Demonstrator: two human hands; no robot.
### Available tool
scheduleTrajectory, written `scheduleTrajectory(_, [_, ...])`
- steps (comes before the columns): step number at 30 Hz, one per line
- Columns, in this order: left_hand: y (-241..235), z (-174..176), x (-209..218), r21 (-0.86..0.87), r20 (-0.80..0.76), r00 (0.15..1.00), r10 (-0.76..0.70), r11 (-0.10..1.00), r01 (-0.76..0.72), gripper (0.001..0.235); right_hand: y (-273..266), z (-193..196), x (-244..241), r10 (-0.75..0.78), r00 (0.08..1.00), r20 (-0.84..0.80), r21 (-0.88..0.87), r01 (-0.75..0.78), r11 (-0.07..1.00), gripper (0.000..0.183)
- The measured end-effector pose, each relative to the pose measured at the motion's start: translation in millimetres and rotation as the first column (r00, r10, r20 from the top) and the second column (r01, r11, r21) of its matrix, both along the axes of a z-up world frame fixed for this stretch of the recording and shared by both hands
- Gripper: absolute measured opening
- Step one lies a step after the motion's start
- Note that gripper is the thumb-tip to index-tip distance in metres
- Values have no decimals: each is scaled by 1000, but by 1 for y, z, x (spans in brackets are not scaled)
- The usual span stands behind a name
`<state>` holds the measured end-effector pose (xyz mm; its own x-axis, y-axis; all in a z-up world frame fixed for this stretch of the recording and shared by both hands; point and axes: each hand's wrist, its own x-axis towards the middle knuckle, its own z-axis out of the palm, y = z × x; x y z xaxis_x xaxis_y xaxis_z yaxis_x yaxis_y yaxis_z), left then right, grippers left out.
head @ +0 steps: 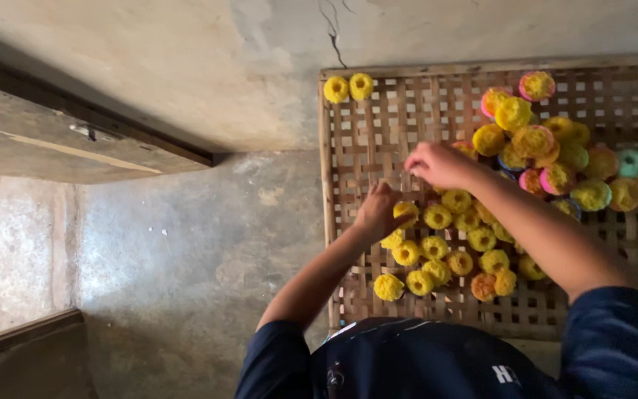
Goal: The person arranges small yellow flower-like items on a woven mat, placing them in neat rows. They also handle colorful plastic molds, removing the yellow items and setting the molds aside.
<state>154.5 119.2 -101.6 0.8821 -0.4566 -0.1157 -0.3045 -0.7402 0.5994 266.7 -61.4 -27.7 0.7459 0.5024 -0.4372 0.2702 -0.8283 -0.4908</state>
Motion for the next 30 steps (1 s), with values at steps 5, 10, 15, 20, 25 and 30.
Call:
scheduleTrajectory(5, [-18, 22, -11, 84, -125, 990, -65, 994, 76, 41, -46, 8, -39, 300, 875, 379, -170, -253, 953, 66])
scheduleTrajectory(10, [20, 60, 19, -19, -341, 897, 283, 951, -308, 42, -46, 11, -22, 233, 933, 273, -299, -147, 943, 29])
scheduleTrajectory(15, [57, 71, 29, -89, 312, 894, 322, 947, -310, 40, -2, -7, -22, 16, 913, 409, 42, -36, 998, 30])
scheduleTrajectory(20, [79, 56, 18, -170, 322, 878, 353, 934, -313, 45, 8, -13, -25, 67, 897, 436, 159, -150, 976, 41])
scheduleTrajectory(25, [78, 21, 48, 9, -124, 856, 501, 864, -504, 35, 14, -17, -16, -154, 980, 128, 64, 147, 987, 27])
scheduleTrajectory(30, [80, -10, 87, -21, -97, 891, 443, 895, -447, 36, 32, -49, 21, -80, 981, 176, 55, 72, 996, 25])
